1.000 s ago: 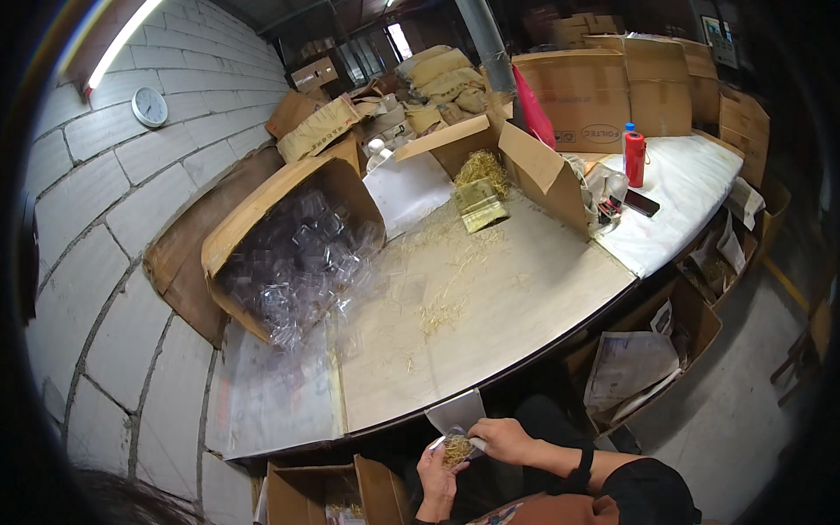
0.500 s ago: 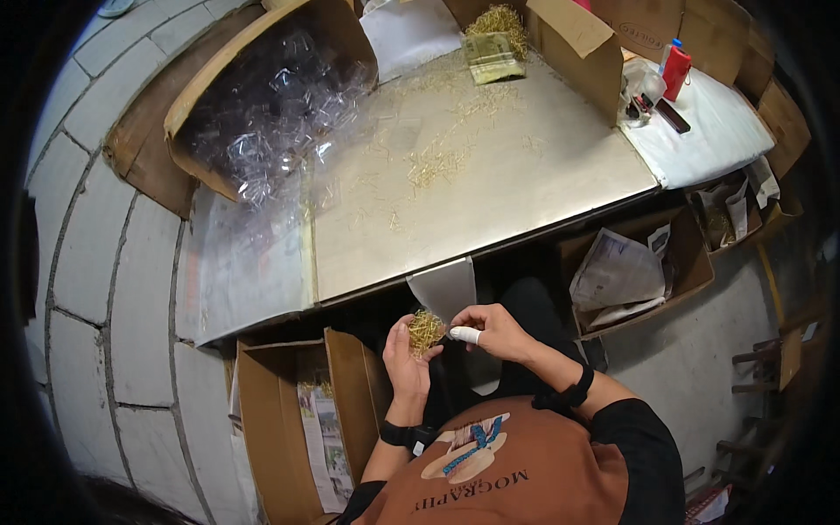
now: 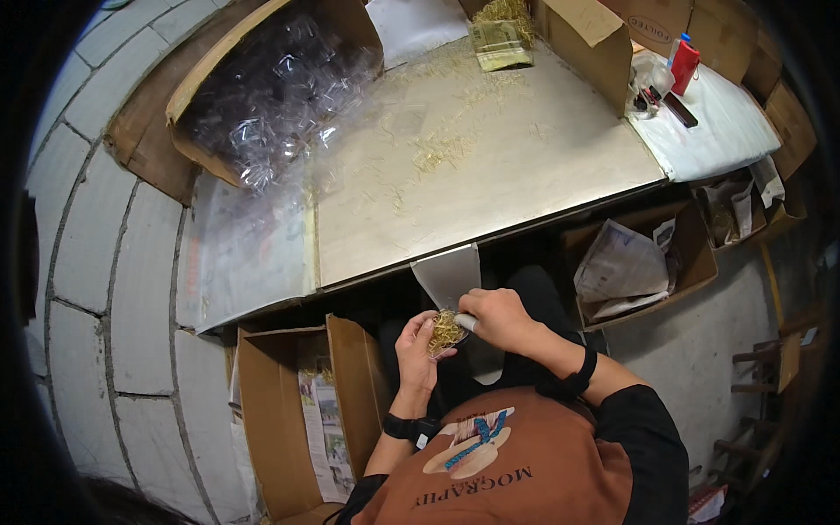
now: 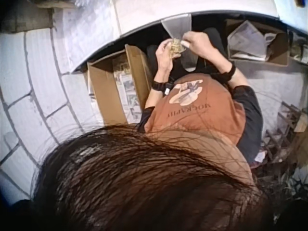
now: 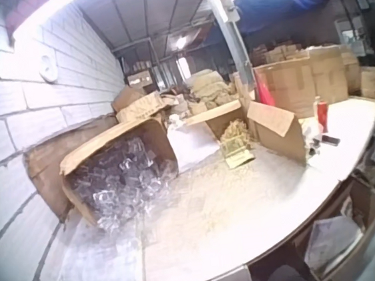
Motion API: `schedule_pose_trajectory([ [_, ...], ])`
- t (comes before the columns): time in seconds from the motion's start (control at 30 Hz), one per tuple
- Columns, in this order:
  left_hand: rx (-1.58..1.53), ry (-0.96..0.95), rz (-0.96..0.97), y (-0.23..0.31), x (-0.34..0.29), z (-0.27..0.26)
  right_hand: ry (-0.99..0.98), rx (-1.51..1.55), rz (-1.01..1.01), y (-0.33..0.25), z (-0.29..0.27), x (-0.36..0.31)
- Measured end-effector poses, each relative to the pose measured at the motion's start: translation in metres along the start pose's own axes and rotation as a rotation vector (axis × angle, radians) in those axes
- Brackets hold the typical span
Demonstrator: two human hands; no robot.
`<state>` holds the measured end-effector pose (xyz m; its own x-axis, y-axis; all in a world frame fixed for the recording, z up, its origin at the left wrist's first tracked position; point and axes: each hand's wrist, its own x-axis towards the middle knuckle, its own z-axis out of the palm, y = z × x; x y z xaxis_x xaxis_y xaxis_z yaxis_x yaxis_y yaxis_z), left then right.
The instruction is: Picking up small metal pins from a workbench and packing them into small plastic bags.
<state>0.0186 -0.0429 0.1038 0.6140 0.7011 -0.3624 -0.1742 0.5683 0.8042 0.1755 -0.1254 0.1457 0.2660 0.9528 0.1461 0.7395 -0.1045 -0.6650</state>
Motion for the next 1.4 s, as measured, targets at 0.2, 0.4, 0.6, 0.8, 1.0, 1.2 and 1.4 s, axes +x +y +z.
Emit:
schedule_pose_trajectory([
  [0.2, -0.023, -0.032, -0.089, -0.003, 0.004, -0.019, -0.147, -0.251, -0.307, -0.007, 0.015, 0.02],
  [0.4, 0.028, -0.034, -0.233, -0.021, 0.005, -0.083, 0.07, -0.035, -0.248, 0.006, 0.01, 0.148],
  [0.6, 0.018, -0.064, -0.354, -0.052, 0.018, -0.095, -0.081, -0.38, 0.048, 0.025, 0.029, 0.314],
  [0.8, -0.129, -0.163, -0.431, -0.079, 0.041, -0.089, -0.34, -0.661, -0.277, 0.019, 0.038, 0.259],
  [1.0, -0.179, -0.12, -0.435, -0.096, 0.067, -0.091, -0.359, -0.217, -0.229, 0.049, -0.017, 0.187],
  [1.2, -0.184, -0.137, -0.431, -0.106, 0.076, -0.079, 0.041, -0.104, -0.143, 0.042, 0.006, 0.163],
  [1.4, -0.1, -0.116, -0.425, -0.099, 0.076, -0.065, 0.153, 0.411, -0.006, 0.062, -0.007, 0.154],
])
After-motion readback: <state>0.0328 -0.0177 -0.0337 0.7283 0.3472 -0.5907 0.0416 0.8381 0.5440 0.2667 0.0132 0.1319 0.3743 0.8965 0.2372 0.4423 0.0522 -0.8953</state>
